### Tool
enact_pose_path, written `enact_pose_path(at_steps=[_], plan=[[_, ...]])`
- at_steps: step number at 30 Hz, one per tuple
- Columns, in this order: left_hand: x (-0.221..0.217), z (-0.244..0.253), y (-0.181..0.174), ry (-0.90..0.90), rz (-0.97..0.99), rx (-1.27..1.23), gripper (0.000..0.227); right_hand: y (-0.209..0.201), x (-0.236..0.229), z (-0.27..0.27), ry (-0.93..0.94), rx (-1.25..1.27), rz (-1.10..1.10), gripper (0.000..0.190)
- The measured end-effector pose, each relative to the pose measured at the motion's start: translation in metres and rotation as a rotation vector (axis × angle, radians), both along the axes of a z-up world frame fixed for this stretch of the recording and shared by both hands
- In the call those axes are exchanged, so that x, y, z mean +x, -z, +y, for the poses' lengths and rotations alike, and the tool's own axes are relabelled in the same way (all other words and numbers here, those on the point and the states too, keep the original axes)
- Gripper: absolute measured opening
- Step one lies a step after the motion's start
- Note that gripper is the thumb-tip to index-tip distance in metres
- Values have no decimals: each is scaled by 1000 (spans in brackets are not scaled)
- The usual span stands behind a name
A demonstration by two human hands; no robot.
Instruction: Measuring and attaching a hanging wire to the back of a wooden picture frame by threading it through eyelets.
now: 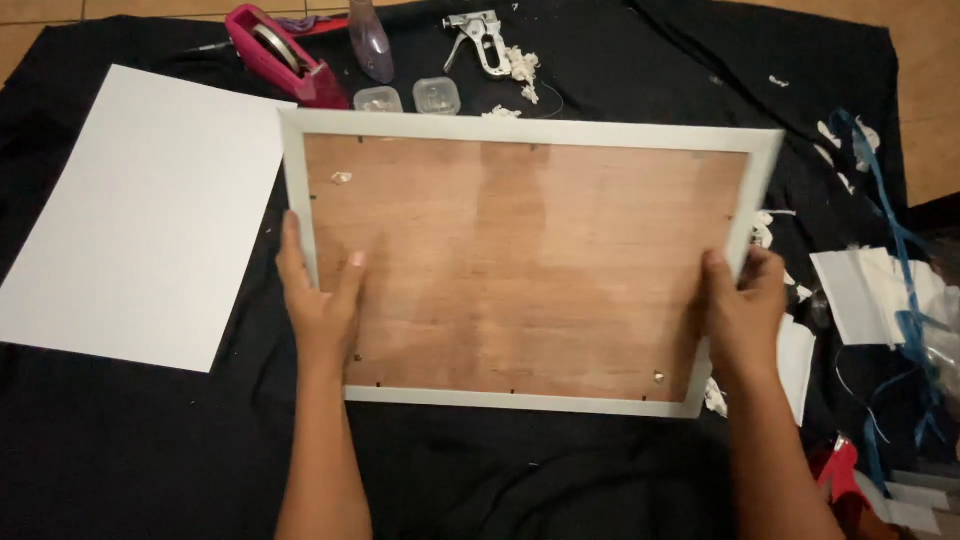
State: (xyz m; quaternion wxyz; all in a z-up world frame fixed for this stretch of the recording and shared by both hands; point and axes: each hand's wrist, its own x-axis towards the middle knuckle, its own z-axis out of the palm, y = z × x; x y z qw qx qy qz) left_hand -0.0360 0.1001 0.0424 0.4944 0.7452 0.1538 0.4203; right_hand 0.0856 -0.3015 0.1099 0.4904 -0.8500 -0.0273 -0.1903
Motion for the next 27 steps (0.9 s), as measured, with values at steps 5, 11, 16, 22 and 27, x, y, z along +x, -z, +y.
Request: enact_pose_path(at_steps=[5, 11, 16, 22, 27], plan=[[19, 17, 53, 1, 155, -1, 86, 62, 33, -6, -30, 10, 121, 37], [32, 18, 64, -11, 317, -18, 85, 86, 46, 6, -17, -57, 469, 53], [33, 21, 72, -70, 522, -12, 93, 88, 39, 23, -115, 7, 504, 69], [33, 18, 71, -53, 433, -115, 92, 85, 39, 29, -167, 107, 436, 71], [35, 23, 83, -73, 335, -117, 88, 114, 60, 8, -256, 261, 399, 74]])
